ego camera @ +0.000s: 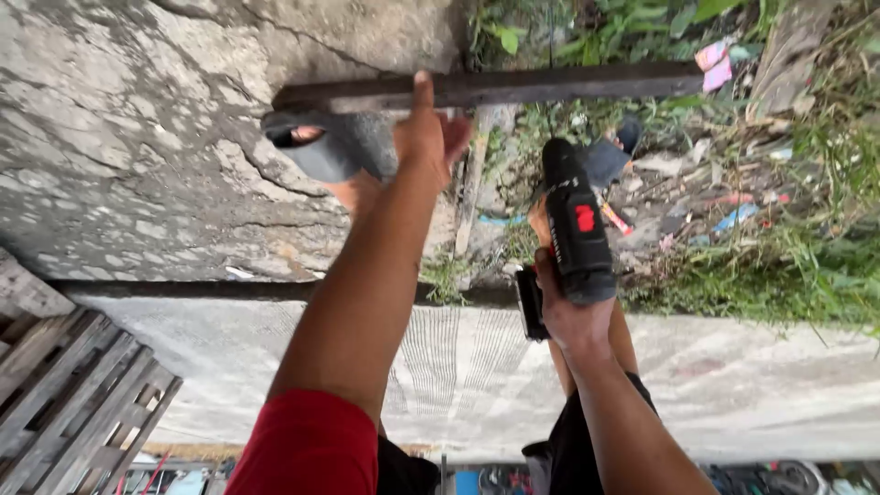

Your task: Drilling a hole into a long wooden beam using a cordless power drill.

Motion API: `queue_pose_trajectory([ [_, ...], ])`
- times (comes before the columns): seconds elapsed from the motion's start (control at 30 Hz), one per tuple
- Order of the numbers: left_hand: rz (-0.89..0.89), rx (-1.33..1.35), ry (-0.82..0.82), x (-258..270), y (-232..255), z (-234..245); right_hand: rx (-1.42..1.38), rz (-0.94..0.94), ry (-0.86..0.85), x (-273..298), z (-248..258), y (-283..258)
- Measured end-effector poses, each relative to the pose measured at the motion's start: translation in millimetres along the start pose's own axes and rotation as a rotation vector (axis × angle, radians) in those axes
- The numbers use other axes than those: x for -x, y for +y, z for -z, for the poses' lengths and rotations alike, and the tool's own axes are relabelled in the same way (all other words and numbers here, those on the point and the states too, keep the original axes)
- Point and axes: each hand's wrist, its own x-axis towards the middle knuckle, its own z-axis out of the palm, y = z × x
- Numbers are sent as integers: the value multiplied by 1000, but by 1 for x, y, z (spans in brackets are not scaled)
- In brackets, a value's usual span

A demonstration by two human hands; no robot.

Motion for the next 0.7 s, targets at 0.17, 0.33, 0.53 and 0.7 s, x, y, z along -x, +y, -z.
queue_pose_trajectory([
  [0.17,-654,-908,239,29,-12,35,641,623,168,2,-1,15],
  [0.33,-1585,-1525,426,-32,-14,54,602,624,79,8,-7,47],
  [0.53,-1245,-1742,354,-40,-15,52,-68,-37,-41,10,-5,21],
  [0.7,-1239,-1692,351,-41,-29,53,-282,22,48,-1,13,-21],
])
